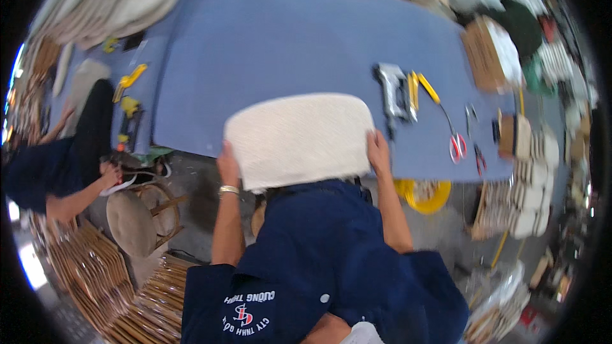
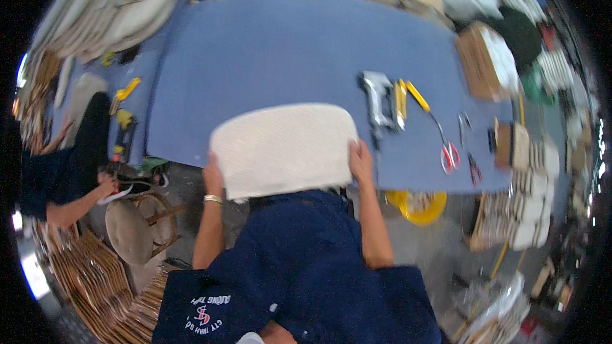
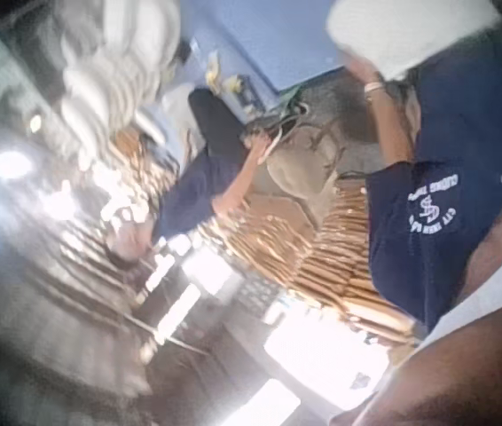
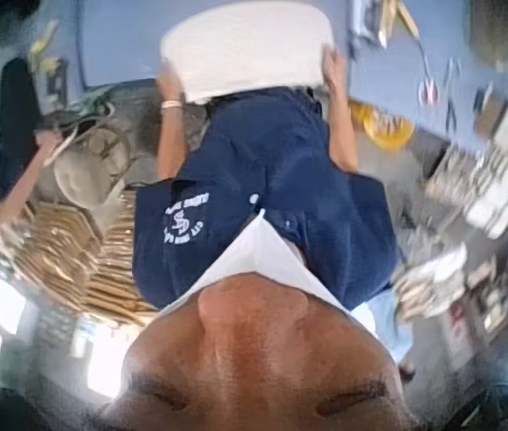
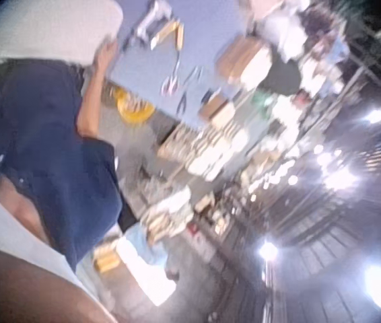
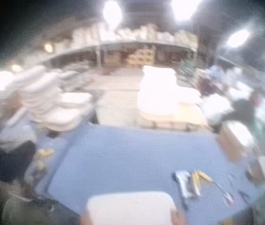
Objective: The person covers a cushion with fabric, folds and tucks the edges, and uses a staple gun to secure the fabric. They trim excess fabric with a utility knife and repeat the process on multiple cushions.
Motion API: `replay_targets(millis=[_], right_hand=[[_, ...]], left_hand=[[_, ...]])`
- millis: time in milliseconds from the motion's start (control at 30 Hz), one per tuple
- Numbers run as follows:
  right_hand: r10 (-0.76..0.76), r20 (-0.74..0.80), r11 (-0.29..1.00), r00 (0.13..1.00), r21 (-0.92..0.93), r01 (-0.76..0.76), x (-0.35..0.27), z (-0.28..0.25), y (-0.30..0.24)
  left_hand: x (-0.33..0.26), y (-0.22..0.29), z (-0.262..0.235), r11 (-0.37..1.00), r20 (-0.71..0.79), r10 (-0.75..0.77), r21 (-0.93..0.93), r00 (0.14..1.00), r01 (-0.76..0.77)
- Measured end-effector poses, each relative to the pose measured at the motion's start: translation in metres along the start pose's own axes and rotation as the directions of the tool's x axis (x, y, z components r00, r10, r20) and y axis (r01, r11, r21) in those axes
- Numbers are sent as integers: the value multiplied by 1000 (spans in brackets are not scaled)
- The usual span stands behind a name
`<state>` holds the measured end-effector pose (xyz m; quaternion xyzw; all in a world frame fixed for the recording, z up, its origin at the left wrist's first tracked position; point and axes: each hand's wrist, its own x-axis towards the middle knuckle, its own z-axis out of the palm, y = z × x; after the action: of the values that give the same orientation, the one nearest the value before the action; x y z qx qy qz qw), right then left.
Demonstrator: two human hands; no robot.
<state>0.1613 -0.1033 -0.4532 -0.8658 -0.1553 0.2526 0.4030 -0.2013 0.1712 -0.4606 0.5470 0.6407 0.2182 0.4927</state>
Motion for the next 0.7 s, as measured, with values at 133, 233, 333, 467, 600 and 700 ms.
replay_targets(millis=[133,233,333,467,600,700], right_hand=[[-89,-8,962,996,260,88,-1,-10,14],[-83,23,942,996,328,71,17,-15,25],[-14,92,914,996,406,-25,26,-11,32],[-5,128,904,992,425,-50,35,-4,41],[-35,107,935,994,355,-6,34,-8,32],[2,121,953,993,302,-38,27,-17,28]], left_hand=[[-10,1,5,978,-1,-86,-192,996,84],[-3,22,10,991,-59,-70,-117,996,63],[0,17,-1,990,-98,-142,-21,985,140],[0,14,-3,994,-132,-104,-35,986,100],[1,11,-4,993,-137,-121,-3,983,121],[4,3,-1,992,-173,-87,74,981,101]])
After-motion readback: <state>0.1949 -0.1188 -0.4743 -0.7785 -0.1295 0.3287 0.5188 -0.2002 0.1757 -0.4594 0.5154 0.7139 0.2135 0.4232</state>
